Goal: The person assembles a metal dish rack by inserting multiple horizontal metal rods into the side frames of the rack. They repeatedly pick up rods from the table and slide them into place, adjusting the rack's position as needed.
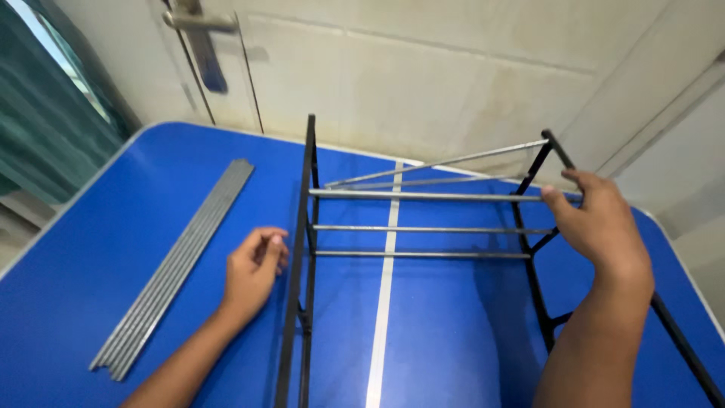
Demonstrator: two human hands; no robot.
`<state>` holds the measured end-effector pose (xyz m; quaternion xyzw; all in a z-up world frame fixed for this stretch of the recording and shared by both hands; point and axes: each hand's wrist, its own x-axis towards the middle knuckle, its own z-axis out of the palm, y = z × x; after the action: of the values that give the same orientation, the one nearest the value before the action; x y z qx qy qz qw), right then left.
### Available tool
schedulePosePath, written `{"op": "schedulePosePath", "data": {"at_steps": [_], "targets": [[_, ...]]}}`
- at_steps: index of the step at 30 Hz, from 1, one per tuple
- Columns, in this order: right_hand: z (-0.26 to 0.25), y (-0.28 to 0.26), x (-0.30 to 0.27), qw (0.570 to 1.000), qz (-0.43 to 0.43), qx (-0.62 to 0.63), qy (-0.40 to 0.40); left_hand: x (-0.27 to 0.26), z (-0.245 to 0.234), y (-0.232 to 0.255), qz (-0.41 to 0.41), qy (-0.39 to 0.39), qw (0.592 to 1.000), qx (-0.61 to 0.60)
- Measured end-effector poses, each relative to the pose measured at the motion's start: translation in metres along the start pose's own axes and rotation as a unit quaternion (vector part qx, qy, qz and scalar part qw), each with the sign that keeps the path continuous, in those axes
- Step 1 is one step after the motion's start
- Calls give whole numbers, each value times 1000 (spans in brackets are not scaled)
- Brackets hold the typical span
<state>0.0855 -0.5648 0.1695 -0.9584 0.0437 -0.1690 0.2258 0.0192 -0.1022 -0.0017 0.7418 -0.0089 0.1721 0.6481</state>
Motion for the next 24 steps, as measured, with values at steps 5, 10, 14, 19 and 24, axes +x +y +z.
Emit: {"op": "schedulePosePath", "data": {"at_steps": [5,10,14,19,24], "targets": [[-9,-40,-17,987,-146,54,27,20,7,12,154,-14,985,76],[6,-86,-27,972,-201,122,-16,22,19,15,169,-73,982,38],[34,-124,-40,944,-307,122,-3,14,45,-2,173,-55,983,-15],[57,-168,-57,914,-392,95,33,7,49,-13,131,-59,989,-30],[78,-199,-59,889,-433,148,7,10,43,-19,102,-97,990,22]]}}
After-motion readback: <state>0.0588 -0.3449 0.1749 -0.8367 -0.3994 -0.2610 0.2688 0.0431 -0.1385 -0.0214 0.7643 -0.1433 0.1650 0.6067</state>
